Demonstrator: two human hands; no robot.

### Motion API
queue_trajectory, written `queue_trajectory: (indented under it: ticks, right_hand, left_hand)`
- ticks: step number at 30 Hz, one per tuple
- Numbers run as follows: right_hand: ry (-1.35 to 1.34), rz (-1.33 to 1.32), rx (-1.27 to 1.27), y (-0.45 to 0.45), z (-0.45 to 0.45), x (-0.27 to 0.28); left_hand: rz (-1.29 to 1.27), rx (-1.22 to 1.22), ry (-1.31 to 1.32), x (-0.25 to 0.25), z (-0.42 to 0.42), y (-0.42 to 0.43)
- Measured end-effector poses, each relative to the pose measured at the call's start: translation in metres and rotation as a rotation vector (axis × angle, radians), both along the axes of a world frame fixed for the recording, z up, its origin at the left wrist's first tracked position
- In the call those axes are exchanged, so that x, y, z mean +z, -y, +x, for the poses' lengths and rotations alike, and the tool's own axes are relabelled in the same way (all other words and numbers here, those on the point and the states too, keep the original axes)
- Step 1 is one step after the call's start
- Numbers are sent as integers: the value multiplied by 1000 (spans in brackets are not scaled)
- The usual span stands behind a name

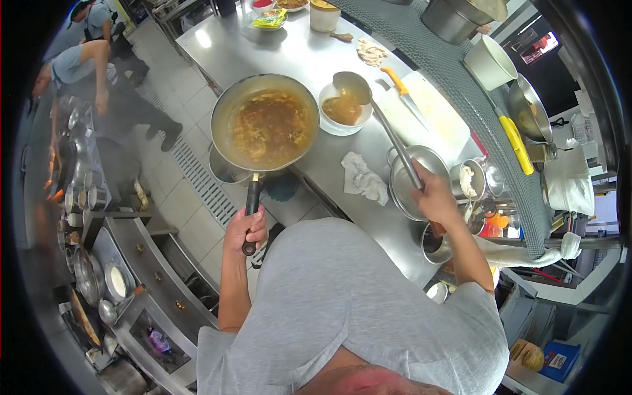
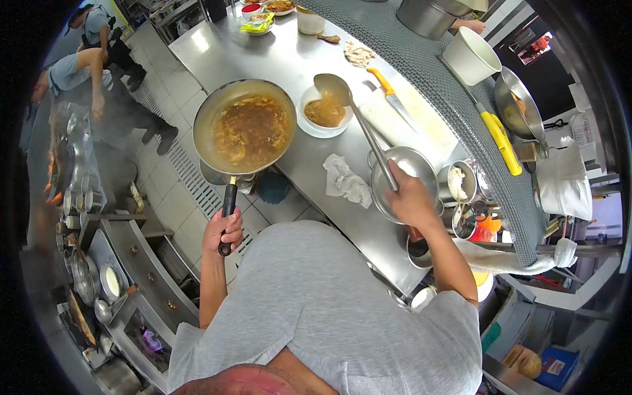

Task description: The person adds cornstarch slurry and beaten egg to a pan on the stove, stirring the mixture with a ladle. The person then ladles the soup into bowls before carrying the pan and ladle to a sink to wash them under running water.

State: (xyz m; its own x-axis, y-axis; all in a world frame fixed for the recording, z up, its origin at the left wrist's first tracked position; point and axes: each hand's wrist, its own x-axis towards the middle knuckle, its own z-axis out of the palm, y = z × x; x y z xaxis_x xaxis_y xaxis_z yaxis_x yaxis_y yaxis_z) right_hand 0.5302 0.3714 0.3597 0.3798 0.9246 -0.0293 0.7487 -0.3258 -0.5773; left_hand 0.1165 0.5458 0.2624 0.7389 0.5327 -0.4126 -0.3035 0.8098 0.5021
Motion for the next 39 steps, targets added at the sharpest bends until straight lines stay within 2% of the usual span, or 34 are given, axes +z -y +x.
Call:
queue_trajectory:
  ticks: [1, 4, 7, 11, 14, 15, 19, 22, 25, 28, 31, 34, 39]
  right_hand:
    - [115, 118, 93, 4, 7, -11]
    - [130, -148, 4, 2, -17, 12]
    - [-332, -177, -147, 0, -18, 26]
    - [-731, 39, -232, 13, -26, 28]
    - [-775, 126, -152, 13, -36, 43]
    - [-762, 63, -131, 11, -40, 54]
    - [-224, 1, 138, -20, -65, 70]
    - [98, 55, 362, -41, -72, 64]
    - [243, -137, 392, -52, -77, 57]
    - [-10, -146, 459, -47, -81, 48]
    - [-601, -437, 156, -30, -100, 61]
    - [-1114, -330, 63, -20, -103, 56]
    - [-1459, -306, -129, -18, -110, 72]
  left_hand:
    - [14, 1, -2, 1, 1, -1]
    - [22, 9, -22, 5, 0, -1]
    - [26, 9, -23, 7, 1, -3]
    - [51, -20, -34, 7, 1, -7]
    - [51, -33, -38, 9, 1, -9]
    - [47, -44, -32, 7, 1, -11]
    - [41, -77, -58, 9, 1, -12]
    - [52, -107, -50, 9, 1, -12]
    - [51, -93, -85, 14, 2, -11]
    - [55, -120, -89, 18, 4, -12]
    - [21, -133, -44, 11, 7, -15]
    - [38, -131, -70, 9, 13, -17]
    - [6, -104, -67, 1, 15, -20]
